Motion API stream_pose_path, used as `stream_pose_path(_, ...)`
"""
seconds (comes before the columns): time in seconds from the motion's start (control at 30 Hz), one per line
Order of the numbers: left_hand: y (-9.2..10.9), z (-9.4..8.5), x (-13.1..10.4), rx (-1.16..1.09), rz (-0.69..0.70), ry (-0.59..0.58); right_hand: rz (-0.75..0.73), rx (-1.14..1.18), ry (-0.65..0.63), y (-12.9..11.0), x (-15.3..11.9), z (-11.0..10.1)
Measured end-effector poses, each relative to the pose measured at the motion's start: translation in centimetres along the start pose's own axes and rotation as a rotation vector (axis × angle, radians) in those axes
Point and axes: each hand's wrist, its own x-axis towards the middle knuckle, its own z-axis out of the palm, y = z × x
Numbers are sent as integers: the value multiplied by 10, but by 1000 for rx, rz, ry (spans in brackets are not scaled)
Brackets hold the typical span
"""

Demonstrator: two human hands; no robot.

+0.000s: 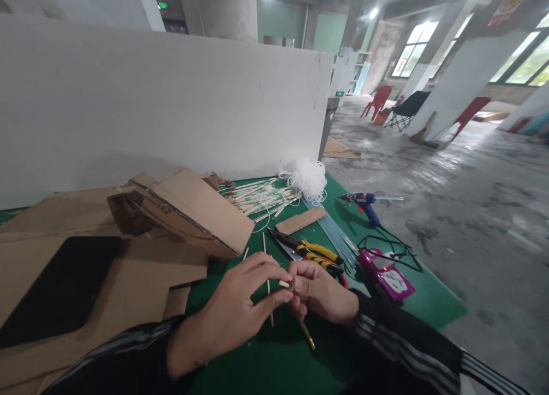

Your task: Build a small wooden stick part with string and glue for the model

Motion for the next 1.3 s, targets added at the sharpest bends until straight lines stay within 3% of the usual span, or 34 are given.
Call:
stream_pose_path(0.17, -1, 1, -1, 53, 5, 49, -54, -75, 62, 2, 1, 1)
stream_pose_path(0.57, 0, 1, 0, 67, 64, 94, -109, -132, 54, 3, -2, 0)
stream_pose_path(0.9, 2, -2, 4, -120, 89, 40, -30, -118, 8, 1, -5, 0)
stream_pose_path(1.3, 6, -9, 5, -131, 40, -109, 24, -165, -63, 4, -8, -4)
